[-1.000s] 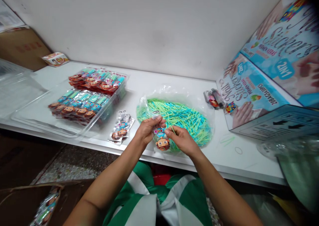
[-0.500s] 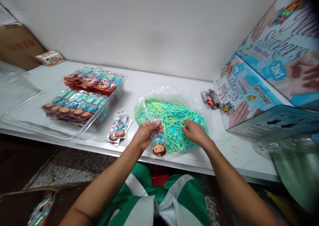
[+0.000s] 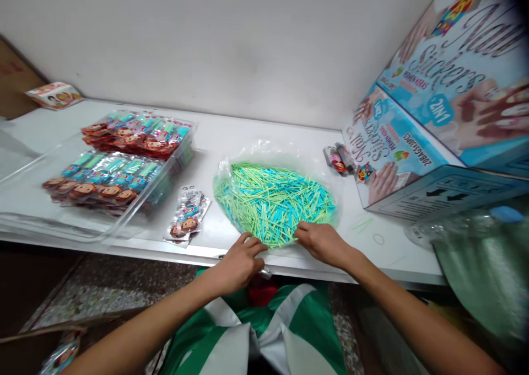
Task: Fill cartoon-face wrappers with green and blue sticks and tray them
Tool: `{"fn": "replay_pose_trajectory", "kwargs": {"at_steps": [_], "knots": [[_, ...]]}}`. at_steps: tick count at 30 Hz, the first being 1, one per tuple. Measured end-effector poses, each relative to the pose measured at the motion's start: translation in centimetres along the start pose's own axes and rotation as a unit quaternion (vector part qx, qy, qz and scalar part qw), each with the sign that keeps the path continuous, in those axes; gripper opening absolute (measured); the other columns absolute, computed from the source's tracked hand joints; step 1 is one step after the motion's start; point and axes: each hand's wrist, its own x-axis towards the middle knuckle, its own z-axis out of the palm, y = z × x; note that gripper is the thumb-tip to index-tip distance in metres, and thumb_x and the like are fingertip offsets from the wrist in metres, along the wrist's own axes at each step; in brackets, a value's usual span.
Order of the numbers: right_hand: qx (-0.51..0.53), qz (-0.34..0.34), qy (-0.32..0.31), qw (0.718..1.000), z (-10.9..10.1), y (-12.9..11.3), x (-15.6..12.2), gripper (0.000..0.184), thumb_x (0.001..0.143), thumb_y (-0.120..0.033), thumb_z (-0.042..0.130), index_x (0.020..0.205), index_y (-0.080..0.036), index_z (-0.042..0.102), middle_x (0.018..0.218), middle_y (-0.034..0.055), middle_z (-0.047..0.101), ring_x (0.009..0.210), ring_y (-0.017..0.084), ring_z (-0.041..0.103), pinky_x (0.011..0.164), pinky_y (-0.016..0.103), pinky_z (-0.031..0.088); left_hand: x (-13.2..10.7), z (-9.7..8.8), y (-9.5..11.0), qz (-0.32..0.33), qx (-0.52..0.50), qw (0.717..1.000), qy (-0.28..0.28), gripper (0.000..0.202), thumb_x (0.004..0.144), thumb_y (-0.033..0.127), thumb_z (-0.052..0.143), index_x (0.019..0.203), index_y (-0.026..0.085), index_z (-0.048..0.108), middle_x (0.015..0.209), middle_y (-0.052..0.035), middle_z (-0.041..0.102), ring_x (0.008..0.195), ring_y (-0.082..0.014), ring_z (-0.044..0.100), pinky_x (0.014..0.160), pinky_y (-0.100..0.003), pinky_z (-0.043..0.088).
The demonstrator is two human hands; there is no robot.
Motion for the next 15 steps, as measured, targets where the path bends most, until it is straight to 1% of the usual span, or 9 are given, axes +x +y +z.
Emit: {"fn": "replay_pose_trajectory", "kwargs": {"at_steps": [2, 4, 6, 7, 8, 9, 11, 13, 15], "knots": [[0.019, 0.020, 0.043, 0.999, -1.0, 1.0, -0.1, 0.023, 0.092, -0.028, 0.038, 0.085, -0.019, 0.058, 0.087, 0.0054, 0.059, 0.070, 0.015, 0.055, 0.054, 0.026, 0.027, 0.5, -1.2, -0.7, 0.001, 0.027, 0.999, 0.017, 0.015, 0.080, 0.015, 0.051, 0.080, 0.020, 0.066, 0.103, -0.0093, 0.064, 0.099, -0.0229, 0.051, 0.103, -0.047, 0.022], [0.043, 0.043, 0.088, 0.994, -2.4, 1.9, -0.4, 0.025, 0.093, -0.031, 0.037, 0.086, -0.019, 0.058, 0.087, 0.0050, 0.059, 0.072, 0.015, 0.055, 0.057, 0.025, 0.031, 1.3, -2.9, -1.4, -0.001, 0.036, 0.998, 0.045, 0.022, 0.082, 0.011, 0.045, 0.085, 0.020, 0.065, 0.094, -0.0066, 0.065, 0.094, -0.0197, 0.053, 0.106, -0.047, 0.018], [0.067, 0.067, 0.131, 0.987, -3.4, 2.5, -0.8, 0.026, 0.093, -0.033, 0.037, 0.088, -0.020, 0.058, 0.088, 0.0051, 0.059, 0.075, 0.015, 0.056, 0.060, 0.024, 0.033, 1.9, -4.3, -1.9, -0.011, 0.039, 0.996, 0.082, 0.028, 0.082, 0.008, 0.040, 0.093, 0.020, 0.063, 0.093, -0.0049, 0.065, 0.091, -0.0172, 0.055, 0.107, -0.046, 0.018], [0.075, 0.076, 0.144, 0.984, -3.6, 2.6, -1.0, 0.026, 0.093, -0.034, 0.037, 0.089, -0.020, 0.058, 0.089, 0.0053, 0.059, 0.076, 0.015, 0.056, 0.061, 0.024, 0.034, 2.1, -4.6, -2.1, -0.012, 0.041, 0.995, 0.093, 0.029, 0.082, 0.008, 0.039, 0.095, 0.019, 0.063, 0.093, -0.0047, 0.065, 0.090, -0.0166, 0.055, 0.108, -0.045, 0.018], [0.079, 0.081, 0.148, 0.982, -3.6, 2.5, -1.2, 0.026, 0.093, -0.035, 0.038, 0.089, -0.020, 0.058, 0.088, 0.0055, 0.059, 0.076, 0.015, 0.056, 0.061, 0.024, 0.034, 2.2, -4.7, -2.1, -0.006, 0.043, 0.995, 0.093, 0.029, 0.081, 0.007, 0.040, 0.094, 0.019, 0.062, 0.093, -0.0048, 0.065, 0.088, -0.0163, 0.055, 0.107, -0.044, 0.020], [0.080, 0.081, 0.140, 0.984, -3.4, 2.4, -1.4, 0.026, 0.093, -0.035, 0.038, 0.088, -0.019, 0.058, 0.087, 0.0055, 0.058, 0.075, 0.015, 0.056, 0.061, 0.024, 0.035, 2.1, -4.5, -2.1, 0.007, 0.043, 0.996, 0.081, 0.027, 0.080, 0.007, 0.040, 0.091, 0.018, 0.062, 0.090, -0.0050, 0.065, 0.086, -0.0161, 0.056, 0.106, -0.043, 0.023], [0.078, 0.070, 0.097, 0.990, -2.5, 1.8, -1.7, 0.026, 0.092, -0.034, 0.038, 0.084, -0.019, 0.058, 0.083, 0.0048, 0.058, 0.073, 0.015, 0.056, 0.060, 0.024, 0.035, 1.7, -3.7, -1.9, 0.026, 0.037, 0.998, 0.046, 0.025, 0.078, 0.007, 0.042, 0.087, 0.017, 0.062, 0.085, -0.0052, 0.064, 0.082, -0.0160, 0.056, 0.104, -0.040, 0.027], [0.082, 0.056, 0.051, 0.994, -1.7, 1.2, -2.0, 0.027, 0.093, -0.034, 0.037, 0.081, -0.019, 0.057, 0.080, 0.0040, 0.057, 0.071, 0.015, 0.055, 0.060, 0.024, 0.035, 1.2, -2.9, -1.7, 0.016, 0.031, 0.999, 0.040, 0.026, 0.078, 0.006, 0.041, 0.090, 0.017, 0.061, 0.088, -0.0062, 0.063, 0.083, -0.0165, 0.056, 0.102, -0.039, 0.029], [0.100, 0.052, 0.029, 0.993, -1.3, 0.9, -2.2, 0.028, 0.093, -0.035, 0.036, 0.082, -0.019, 0.057, 0.080, 0.0041, 0.058, 0.071, 0.015, 0.055, 0.061, 0.025, 0.036, 0.7, -2.4, -1.6, 0.005, 0.030, 0.998, 0.048, 0.027, 0.078, 0.006, 0.041, 0.093, 0.017, 0.061, 0.092, -0.0075, 0.063, 0.087, -0.0177, 0.056, 0.100, -0.040, 0.031]]}}
